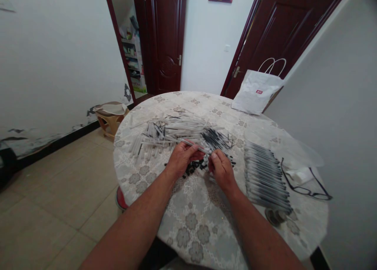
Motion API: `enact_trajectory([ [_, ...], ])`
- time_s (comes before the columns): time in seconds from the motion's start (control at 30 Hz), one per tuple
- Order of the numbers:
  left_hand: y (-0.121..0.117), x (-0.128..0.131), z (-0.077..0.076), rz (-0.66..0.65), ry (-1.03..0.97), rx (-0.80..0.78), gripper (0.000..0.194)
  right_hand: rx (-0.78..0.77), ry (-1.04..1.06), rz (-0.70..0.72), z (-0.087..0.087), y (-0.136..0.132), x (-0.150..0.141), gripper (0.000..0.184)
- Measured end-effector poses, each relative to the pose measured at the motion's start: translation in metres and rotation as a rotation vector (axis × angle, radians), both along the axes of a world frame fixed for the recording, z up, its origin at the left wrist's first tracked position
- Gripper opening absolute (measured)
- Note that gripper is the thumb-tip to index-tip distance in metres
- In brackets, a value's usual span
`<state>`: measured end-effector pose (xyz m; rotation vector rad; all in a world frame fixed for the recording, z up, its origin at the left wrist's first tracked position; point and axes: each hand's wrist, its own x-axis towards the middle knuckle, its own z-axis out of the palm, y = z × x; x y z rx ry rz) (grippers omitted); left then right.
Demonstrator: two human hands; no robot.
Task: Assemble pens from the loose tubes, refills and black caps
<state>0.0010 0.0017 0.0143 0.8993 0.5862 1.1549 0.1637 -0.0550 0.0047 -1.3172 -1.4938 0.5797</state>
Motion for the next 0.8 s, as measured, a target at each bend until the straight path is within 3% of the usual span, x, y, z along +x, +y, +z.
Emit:
enact_trajectory([
  [0.23, -0.001, -0.001, 0.004, -0.005, 0.014, 0.002, 0.036, -0.052, 0.069, 0.070, 0.004, 0.000, 0.002, 0.041],
  [0.4, 0.002, -0.005, 0.002, 0.039, 0.151, 0.094, 0.033, 0.109, -0.188, 0.003, 0.009, 0.000, 0.001, 0.024],
  [0.53, 0.006, -0.012, 0.001, 0.130, 0.520, 0.345, 0.028, 0.246, -0.357, -0.015, 0.012, 0.002, 0.006, 0.023],
  [0.67, 0.006, -0.015, -0.002, 0.204, 0.916, 0.715, 0.016, 0.275, -0.321, -0.347, 0.013, 0.007, 0.023, 0.026],
  [0.8, -0.006, -0.005, -0.008, 0.008, 1.083, 1.022, 0.014, 0.274, -0.294, -0.527, 0.013, 0.013, 0.041, 0.027],
])
